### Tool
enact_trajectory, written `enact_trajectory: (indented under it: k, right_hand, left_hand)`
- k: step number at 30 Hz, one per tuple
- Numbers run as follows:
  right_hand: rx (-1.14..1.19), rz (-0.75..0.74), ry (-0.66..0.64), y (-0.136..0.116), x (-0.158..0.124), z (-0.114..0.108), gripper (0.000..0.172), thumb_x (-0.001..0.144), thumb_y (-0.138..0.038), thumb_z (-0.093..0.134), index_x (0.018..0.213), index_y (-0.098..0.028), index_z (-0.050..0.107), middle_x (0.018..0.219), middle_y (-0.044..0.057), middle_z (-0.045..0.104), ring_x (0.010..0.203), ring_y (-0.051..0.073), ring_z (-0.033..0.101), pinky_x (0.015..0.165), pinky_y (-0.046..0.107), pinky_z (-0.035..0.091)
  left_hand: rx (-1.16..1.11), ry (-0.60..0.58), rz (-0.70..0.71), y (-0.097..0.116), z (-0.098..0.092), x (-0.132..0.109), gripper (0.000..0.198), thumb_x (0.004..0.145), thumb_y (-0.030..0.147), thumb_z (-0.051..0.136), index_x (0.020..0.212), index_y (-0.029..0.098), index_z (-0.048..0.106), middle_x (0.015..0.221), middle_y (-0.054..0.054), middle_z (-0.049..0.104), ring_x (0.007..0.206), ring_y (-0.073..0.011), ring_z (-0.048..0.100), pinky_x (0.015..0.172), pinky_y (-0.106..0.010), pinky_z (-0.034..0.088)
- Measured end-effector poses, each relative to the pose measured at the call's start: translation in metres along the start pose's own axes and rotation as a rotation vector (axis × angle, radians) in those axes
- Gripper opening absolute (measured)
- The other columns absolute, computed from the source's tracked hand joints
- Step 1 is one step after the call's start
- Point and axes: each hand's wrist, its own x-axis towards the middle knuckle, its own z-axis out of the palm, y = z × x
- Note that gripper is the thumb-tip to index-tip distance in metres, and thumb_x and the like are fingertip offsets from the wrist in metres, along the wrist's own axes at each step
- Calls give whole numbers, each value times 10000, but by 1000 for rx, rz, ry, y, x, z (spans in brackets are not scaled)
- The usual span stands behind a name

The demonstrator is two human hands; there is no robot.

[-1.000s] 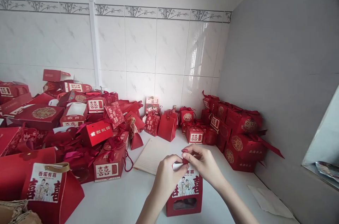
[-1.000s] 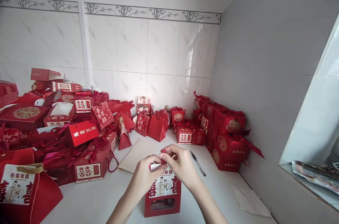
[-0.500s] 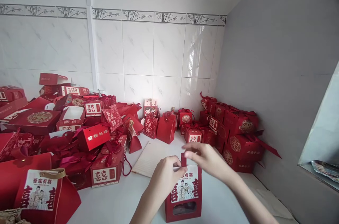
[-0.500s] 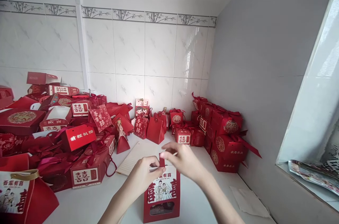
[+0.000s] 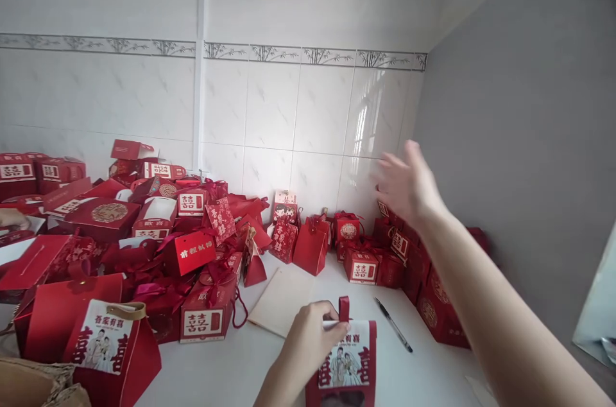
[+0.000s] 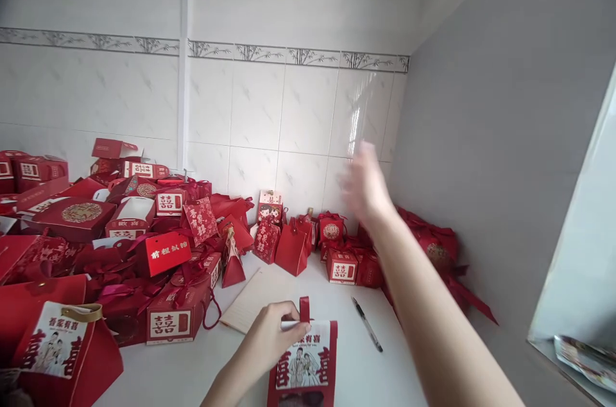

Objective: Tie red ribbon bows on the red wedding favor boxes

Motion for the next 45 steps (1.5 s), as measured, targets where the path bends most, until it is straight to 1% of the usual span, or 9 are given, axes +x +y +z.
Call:
enact_trajectory:
  k: [2,5,8,11,17,24,32,41,45]
  right_hand:
    - [34,-1,-174,-13,-8,36,612,844,-664,296,1200,-235,547,1226,90,588,1047,216,590,762,332,502]
    - [73,79,-575,-8,-28,56,559,842,-636,372,1140,-205,569,1174,88,599,1059,223,572,810,349,485]
    - [-58,210,-841,20,-63,42,543,858,-607,363,829,-137,634,826,83,666,753,195,628,674,327,481]
    - [-161,185,-951,52,-110,18,442,840,-555,458,738,-155,614,726,44,652,663,168,603,618,288,443]
    - [-50,236,-755,86,-167,-2,152,827,-308,549,781,-190,632,766,6,673,684,140,603,601,233,417]
    - [34,161,-592,86,-175,11,194,841,-272,517,693,-188,611,691,12,628,663,144,584,617,241,429]
    - [102,179,-451,94,-192,15,221,860,-335,493,726,-195,599,708,21,597,655,146,569,477,205,417]
    - [32,71,-453,96,-186,11,238,854,-337,519,706,-192,634,653,17,611,589,134,556,543,233,436]
    - [63,157,-485,95,-184,12,274,841,-386,517,688,-184,622,645,22,593,560,132,535,466,218,413]
  left_hand:
    - [-4,-14,16,-2,-1,0,195,739,344,565,682,164,610,686,-21,645,677,-183,588,605,-241,392]
    - [-14,-9,50,-3,-1,1,179,740,330,564,670,169,600,700,-19,654,702,-184,596,638,-244,405]
    - [-42,14,89,-4,2,2,167,731,310,558,632,176,579,665,-1,643,668,-172,583,637,-245,403]
    - [-107,24,109,-3,4,2,143,715,294,552,634,178,570,643,14,628,626,-160,570,603,-239,400]
    - [-64,24,120,-1,4,4,130,683,260,560,596,168,532,595,16,587,608,-148,536,580,-234,388]
    - [-83,100,190,-12,11,2,109,693,235,556,612,178,512,583,43,522,584,-125,502,569,-218,389]
    - [-97,145,337,-20,16,0,69,746,199,544,699,185,593,671,27,503,625,-120,524,596,-211,422]
    - [-102,76,258,-15,11,3,93,720,207,559,632,180,561,651,31,481,625,-126,507,598,-226,402]
    - [-109,69,250,-16,12,3,90,716,213,549,632,182,547,667,21,511,658,-138,525,625,-236,404]
